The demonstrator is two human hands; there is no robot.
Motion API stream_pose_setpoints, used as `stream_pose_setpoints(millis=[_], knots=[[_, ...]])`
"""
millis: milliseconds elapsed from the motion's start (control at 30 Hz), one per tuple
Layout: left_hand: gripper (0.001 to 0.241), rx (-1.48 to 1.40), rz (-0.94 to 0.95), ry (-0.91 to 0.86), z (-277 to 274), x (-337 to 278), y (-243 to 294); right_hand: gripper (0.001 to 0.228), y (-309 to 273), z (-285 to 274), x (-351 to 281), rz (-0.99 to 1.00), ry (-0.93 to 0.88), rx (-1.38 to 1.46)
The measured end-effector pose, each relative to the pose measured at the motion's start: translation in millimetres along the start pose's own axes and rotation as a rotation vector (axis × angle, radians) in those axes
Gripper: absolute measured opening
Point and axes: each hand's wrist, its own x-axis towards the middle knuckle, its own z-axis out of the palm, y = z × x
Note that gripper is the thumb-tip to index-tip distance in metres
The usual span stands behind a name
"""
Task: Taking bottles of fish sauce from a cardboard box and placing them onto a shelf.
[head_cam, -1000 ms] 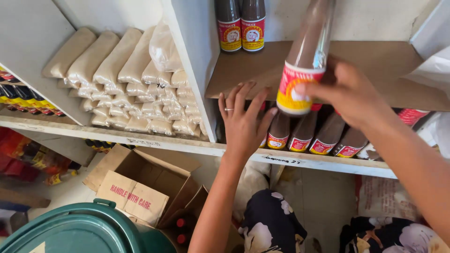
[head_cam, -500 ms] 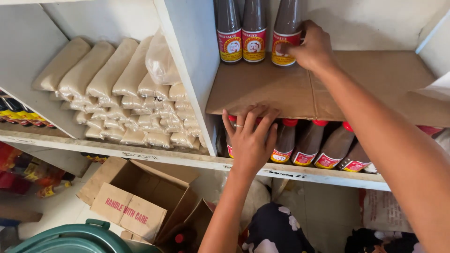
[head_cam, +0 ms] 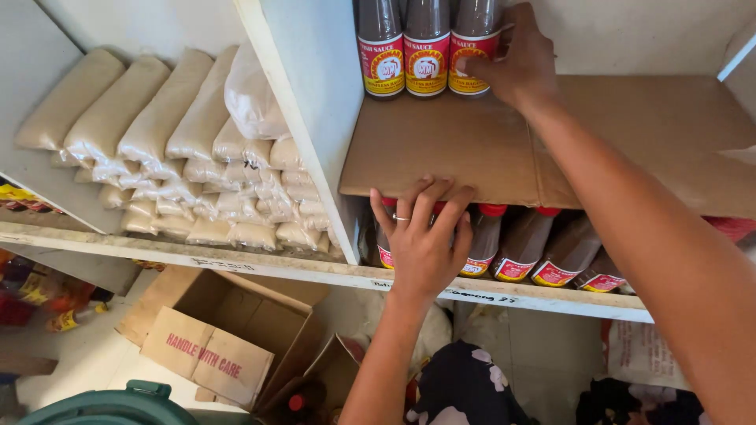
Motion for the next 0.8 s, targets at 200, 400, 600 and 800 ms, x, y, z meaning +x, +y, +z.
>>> stream_pose_setpoints(millis=[200, 400, 600, 800], knots=[[0.028, 0.002, -0.006, 0.012, 3, -1, 1, 0.074, -21, -4, -3, 0.054, -0.014, -0.051], [0.027, 0.028, 0.002, 0.026, 2, 2, 4, 0.070, -21, -4, -7, -0.046, 0.018, -0.116], [0.033, -0.008, 0.008, -0.040, -19, 45, 23, 0.075, -25, -5, -8, 0.006, 0.007, -0.206], [0.041, 0.057, -0.020, -0.209, 26, 88, 22, 0.080, -7, -5, -6, 0.101, -0.063, -0.082]])
